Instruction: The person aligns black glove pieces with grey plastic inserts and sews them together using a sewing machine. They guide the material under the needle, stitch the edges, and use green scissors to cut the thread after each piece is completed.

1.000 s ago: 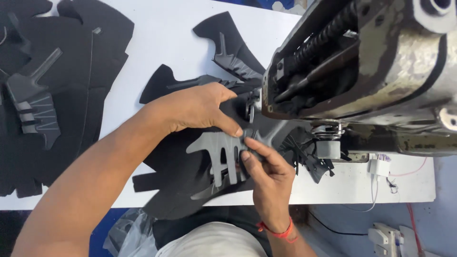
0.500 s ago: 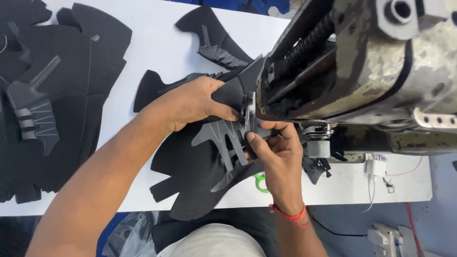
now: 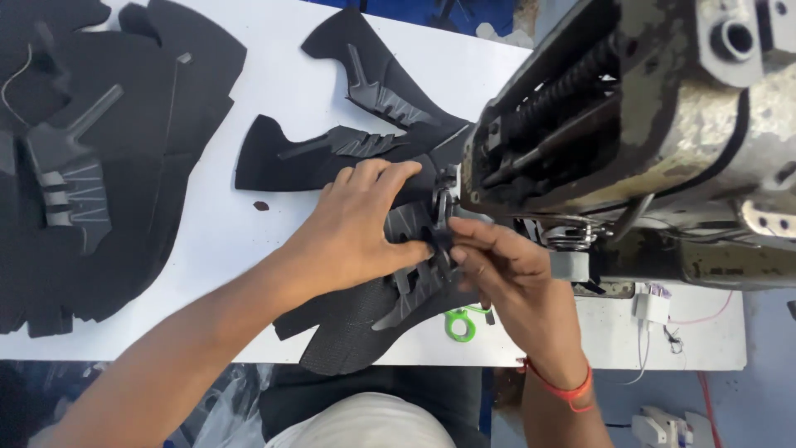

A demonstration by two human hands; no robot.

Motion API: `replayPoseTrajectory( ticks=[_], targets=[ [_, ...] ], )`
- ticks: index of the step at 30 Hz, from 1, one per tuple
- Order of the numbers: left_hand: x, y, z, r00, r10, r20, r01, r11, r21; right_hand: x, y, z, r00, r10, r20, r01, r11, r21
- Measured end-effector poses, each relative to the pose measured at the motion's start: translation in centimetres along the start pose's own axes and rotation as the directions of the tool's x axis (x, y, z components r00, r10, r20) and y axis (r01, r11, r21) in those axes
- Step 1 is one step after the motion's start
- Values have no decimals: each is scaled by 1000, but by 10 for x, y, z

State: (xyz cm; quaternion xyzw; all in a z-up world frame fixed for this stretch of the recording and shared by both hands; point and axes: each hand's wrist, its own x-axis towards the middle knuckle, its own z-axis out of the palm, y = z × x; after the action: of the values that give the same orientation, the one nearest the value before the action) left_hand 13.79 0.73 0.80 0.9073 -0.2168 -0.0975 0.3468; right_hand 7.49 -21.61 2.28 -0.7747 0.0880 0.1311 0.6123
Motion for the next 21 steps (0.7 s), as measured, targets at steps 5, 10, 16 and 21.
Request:
replayPoseTrajectory(
  ticks=[5,10,16,21],
  targets=[
    [-2,-8,0,996,9,-87,-24,983,-181,8,-12,5,848,-525,70,507,766,-396],
    [0,-5,-4,998,-30,-56,20,985,-173,11,-13,8,711,-691,132,630,542,-556],
    [1,-9,-7,999,-7,-31,2,988,-152,10,-15,12,579,-786,218,664,300,-685],
    [0,-12,-7,1000,-5,-15,2,987,-162,12,-2,14,466,-837,288,691,141,-709]
  ],
)
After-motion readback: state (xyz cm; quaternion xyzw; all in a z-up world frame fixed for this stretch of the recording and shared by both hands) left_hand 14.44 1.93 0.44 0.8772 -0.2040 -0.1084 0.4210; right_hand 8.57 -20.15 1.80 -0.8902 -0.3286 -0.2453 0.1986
